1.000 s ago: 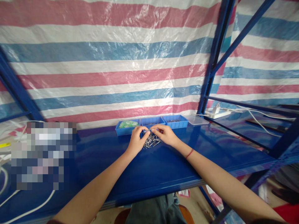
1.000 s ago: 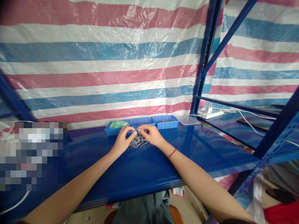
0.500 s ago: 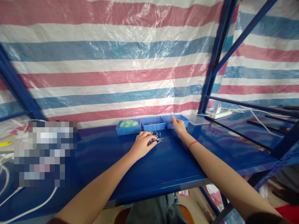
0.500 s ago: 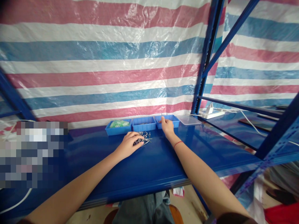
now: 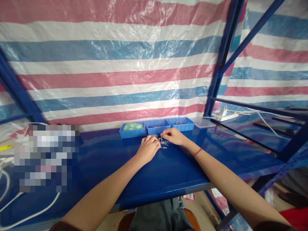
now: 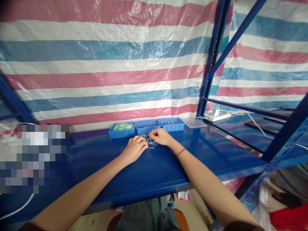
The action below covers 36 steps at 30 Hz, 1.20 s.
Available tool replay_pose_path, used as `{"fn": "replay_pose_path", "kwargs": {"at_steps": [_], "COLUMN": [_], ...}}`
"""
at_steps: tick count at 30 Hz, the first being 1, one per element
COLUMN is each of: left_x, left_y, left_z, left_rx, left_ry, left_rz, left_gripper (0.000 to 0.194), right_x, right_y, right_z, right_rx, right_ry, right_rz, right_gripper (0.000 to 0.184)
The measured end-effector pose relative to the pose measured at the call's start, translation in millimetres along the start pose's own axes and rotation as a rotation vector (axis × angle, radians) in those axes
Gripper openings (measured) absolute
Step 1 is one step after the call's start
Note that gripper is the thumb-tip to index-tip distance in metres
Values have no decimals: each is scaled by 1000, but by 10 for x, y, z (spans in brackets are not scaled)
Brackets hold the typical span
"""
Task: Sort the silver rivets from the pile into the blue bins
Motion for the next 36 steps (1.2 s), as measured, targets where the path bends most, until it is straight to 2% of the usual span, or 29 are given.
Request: {"fn": "replay_pose_path", "kwargs": {"at_steps": [4,8,12,15,17,20,27,32,36], "left_x": [-19,-84,-150,-173,-171,-156,-139,-118,-107], "left_y": [-3,-8,-24,-37,-43,-43,-35,-36,-31], "left_z": [3,-33,-83,-96,-95,-97,-138,-161,-175], "left_rx": [26,105,251,350,361,359,376,388,392], "left_ry": [-64,-29,258,510,607,659,655,646,629], "left_rz": [-44,-127,-108,-141,-174,-183,-175,-167,-164], "left_gripper": [19,18,19,19,26,23,18,17,17], "right_x": [-70,-130,-173,-182,-189,-208,-253,-250,-241], "right_y": [48,63,53,44,42,44,51,61,49], "right_z": [26,45,70,64,49,29,34,62,66], "right_rx": [-180,-193,-180,-147,-122,-100,-105,-160,-114], "right_ry": [-56,-70,-224,-349,-392,-438,-472,-484,-439], "right_rz": [-67,-88,-50,-45,-54,-50,-47,-12,-36], "right_gripper": [23,23,30,34,34,35,35,36,34]}}
Point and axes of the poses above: each hand's wrist, its own y-axis away from the middle knuckle, its own z-axis out of the palm, x = y × z, the point moved 1 cm from there along -y, towards the middle knuckle, and after that the axes turned 10 degrees about -x, right-handed, at the moved point
